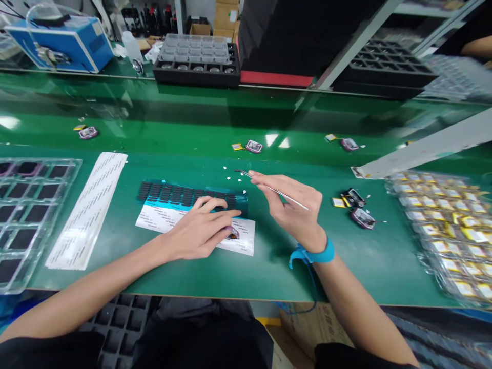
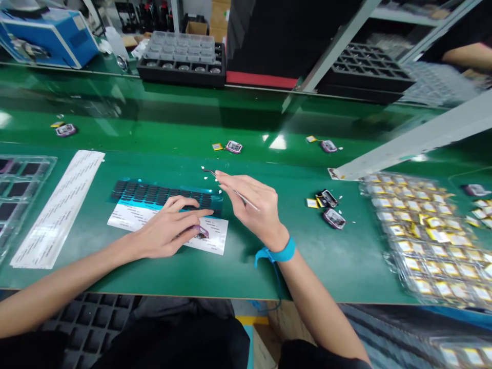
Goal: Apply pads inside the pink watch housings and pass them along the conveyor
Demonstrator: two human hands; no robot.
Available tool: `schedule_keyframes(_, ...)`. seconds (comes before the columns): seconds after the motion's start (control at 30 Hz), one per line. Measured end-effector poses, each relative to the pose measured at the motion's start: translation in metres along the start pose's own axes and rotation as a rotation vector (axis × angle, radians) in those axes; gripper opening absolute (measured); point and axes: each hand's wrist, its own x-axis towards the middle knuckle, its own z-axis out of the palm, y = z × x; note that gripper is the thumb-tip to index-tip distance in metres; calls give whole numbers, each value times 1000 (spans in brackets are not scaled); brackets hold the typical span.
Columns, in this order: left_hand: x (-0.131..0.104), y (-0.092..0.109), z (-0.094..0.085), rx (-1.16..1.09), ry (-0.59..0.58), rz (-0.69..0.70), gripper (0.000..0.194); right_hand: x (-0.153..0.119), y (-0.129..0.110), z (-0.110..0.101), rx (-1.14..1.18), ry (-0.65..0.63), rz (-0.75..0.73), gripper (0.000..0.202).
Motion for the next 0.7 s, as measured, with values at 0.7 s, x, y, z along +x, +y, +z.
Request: schedule_keyframes(0.7,11,6,-22,-1043,543,-835,17,-27,-44,-17,-144,-353,-327,22)
